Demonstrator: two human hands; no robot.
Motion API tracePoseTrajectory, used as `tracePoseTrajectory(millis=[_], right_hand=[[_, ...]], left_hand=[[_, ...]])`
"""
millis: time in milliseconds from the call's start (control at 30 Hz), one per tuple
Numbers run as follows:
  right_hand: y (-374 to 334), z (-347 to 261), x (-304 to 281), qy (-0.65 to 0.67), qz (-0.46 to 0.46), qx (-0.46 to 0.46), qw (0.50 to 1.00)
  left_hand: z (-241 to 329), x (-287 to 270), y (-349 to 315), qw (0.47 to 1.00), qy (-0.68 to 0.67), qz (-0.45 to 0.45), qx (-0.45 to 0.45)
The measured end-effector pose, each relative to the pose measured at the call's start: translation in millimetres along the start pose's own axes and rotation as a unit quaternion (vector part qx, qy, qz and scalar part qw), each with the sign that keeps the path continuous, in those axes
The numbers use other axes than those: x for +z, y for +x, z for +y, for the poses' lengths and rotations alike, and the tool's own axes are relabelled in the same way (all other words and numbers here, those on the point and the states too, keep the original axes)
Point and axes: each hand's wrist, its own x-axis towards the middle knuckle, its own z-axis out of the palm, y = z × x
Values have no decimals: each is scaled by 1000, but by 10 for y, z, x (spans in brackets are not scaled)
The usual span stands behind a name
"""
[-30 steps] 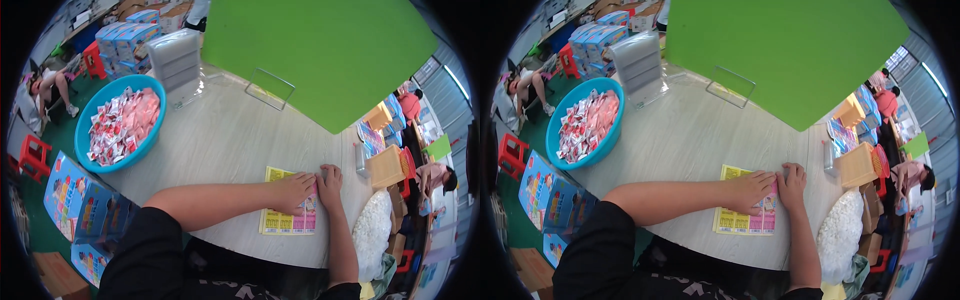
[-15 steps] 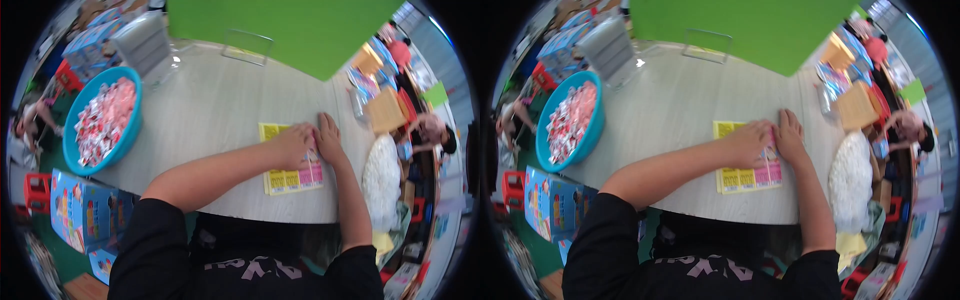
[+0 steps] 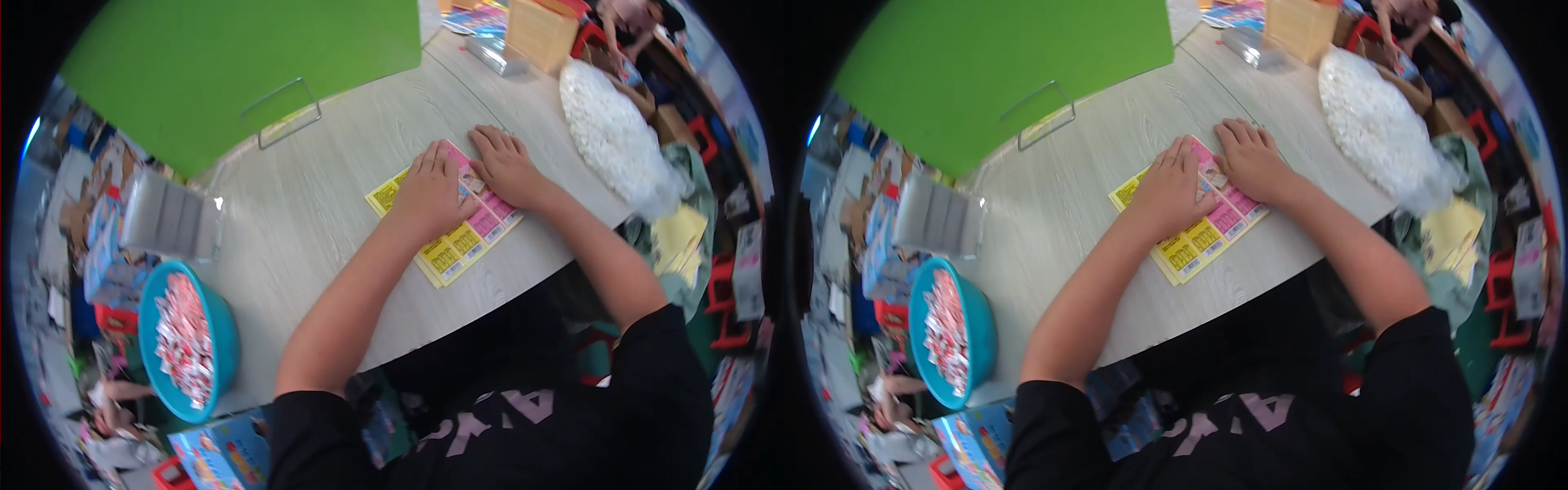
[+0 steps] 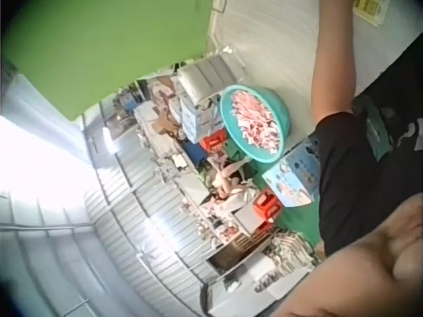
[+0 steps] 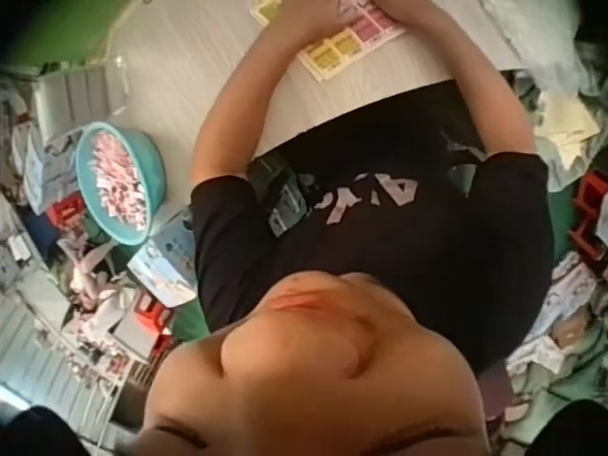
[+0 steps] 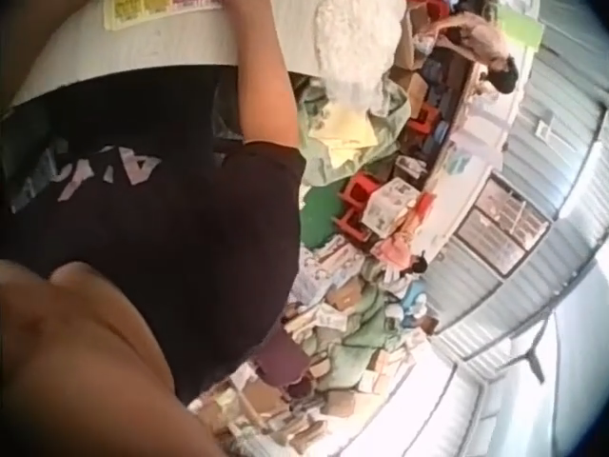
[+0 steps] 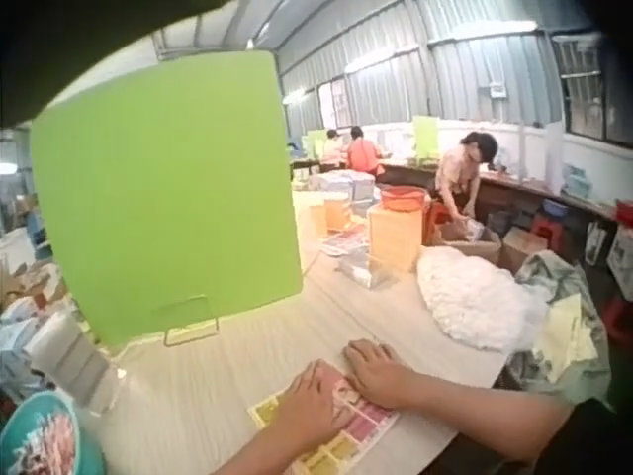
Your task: Folding and separating sheets of colorful toy product labels at a factory workbench.
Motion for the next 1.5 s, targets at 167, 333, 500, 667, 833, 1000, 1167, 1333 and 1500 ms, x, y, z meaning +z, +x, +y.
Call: tracePoseTrajectory(millis=[167,333,500,667,833,1000,1167,1333,1500], right_hand=[[-229,62,-58,-37,-11,-3,999],[-472,-51,-112,-26,-22,33,999],[-724,-76,-134,-14,-3,33,999],[-864,-115,-202,-20,-38,60,997],[-1007,-88,-233,-15,-33,57,998],[-1196,-182,-252,-23,-19,52,998],[-1318,-193,-283,-25,-19,39,999],[-1396,-161,-357,-34,-37,19,999],[-1601,-181,-433,11,-65,-7,998]], left_hand=[[31,52,97,1000,-8,18,-13],[35,65,64,1000,21,14,-14],[4,71,58,999,21,26,-14],[-5,66,35,999,15,38,-12],[32,12,57,998,31,48,-17],[51,-11,43,996,44,74,-19],[120,-44,76,995,63,68,-37],[139,-13,78,993,66,87,-34],[17,-48,-35,992,73,93,-43]])
